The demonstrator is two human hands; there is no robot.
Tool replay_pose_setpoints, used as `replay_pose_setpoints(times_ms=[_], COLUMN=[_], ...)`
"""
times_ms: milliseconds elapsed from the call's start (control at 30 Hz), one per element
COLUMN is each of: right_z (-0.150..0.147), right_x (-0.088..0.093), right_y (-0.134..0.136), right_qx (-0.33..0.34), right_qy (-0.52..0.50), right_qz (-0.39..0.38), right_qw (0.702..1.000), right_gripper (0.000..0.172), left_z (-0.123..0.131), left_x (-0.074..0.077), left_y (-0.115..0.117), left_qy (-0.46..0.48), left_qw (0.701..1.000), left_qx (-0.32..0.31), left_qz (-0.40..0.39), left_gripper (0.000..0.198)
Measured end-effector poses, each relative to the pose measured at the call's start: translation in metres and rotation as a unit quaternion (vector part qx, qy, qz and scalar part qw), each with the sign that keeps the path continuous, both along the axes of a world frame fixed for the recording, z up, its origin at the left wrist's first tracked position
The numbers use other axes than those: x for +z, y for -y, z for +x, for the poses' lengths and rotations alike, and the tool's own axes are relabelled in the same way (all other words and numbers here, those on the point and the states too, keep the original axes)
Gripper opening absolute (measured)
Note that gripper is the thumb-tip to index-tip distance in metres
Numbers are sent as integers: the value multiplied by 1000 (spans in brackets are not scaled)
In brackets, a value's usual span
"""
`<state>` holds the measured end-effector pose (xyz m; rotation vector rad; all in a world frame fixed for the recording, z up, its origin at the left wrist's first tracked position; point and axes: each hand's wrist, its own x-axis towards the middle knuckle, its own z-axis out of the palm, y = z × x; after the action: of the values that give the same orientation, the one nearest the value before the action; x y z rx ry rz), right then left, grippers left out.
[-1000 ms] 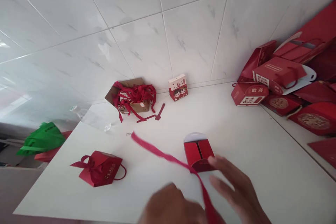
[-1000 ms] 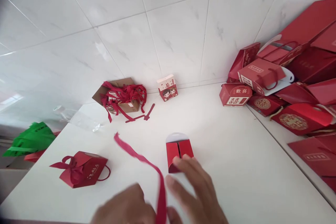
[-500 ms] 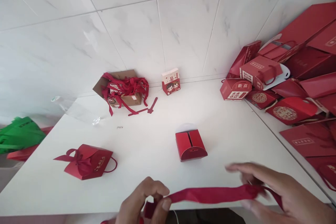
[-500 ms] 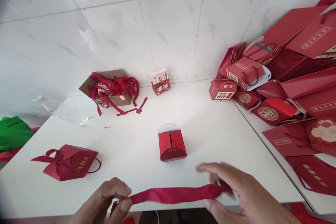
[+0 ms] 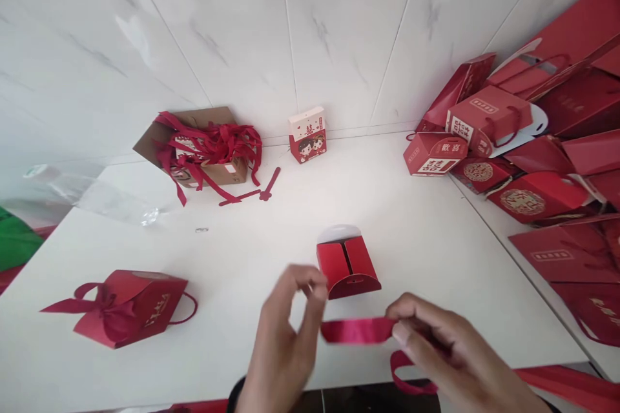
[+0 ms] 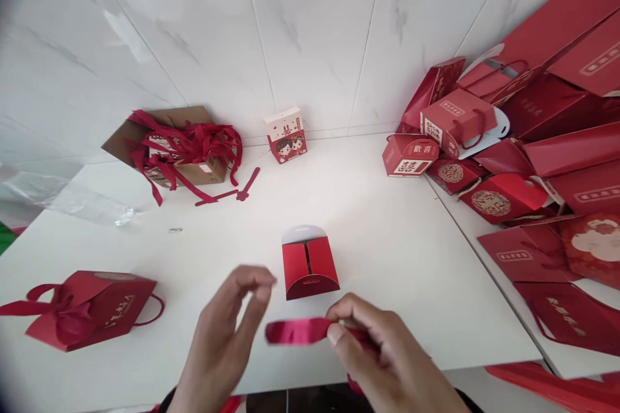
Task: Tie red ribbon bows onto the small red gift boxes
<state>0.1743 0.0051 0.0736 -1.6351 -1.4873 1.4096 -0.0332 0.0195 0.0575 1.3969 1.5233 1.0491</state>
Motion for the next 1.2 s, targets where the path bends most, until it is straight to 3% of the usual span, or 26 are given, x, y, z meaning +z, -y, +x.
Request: replay_pose_setpoints(times_ms=[67,167,300,500,633,700,767,833,967,1067,1200], right_z=[8,11,2,-6,-3,0,3,6,14,18,19], right_x=[-3,-11,-23,-23,-19,-17,-16,-14,-12,-10,-6], right_y=[-9,-17,-22,-37,-43,-42,-39,-33,-21,-18,-19], right_qx=[0,-4,-35,-58,-49,-59,-70,-69,-25,20,51], right_qy=[-41,-75,-87,-99,-74,-61,-65,-83,-98,-90,-86], right_qz=[-46,-84,-81,-59,-52,-42,-32,-39,-77,-73,-91], right_qw=[998,994,992,992,995,996,995,993,992,993,991], right_gripper=[49,51,46,43,43,41,38,36,36,39,40], left_z=[-4,-1,7,4,10,20,33,44,56,56,54], left_x=[-14,-37,-49,-46,-38,-29,-19,-9,-1,-1,-1], left_y=[-28,-57,-62,-20,10,22,29,31,30,29,28], left_qy=[-32,-57,-65,-95,-150,-153,-114,-50,70,142,227], left_qw=[999,997,997,995,978,969,980,993,984,971,953], left_qx=[-2,-43,-50,-1,136,177,153,110,74,77,84], left_qz=[43,29,-6,-23,40,77,61,-8,-146,-176,-182], left_gripper=[19,36,34,32,40,34,26,24,52,57,43])
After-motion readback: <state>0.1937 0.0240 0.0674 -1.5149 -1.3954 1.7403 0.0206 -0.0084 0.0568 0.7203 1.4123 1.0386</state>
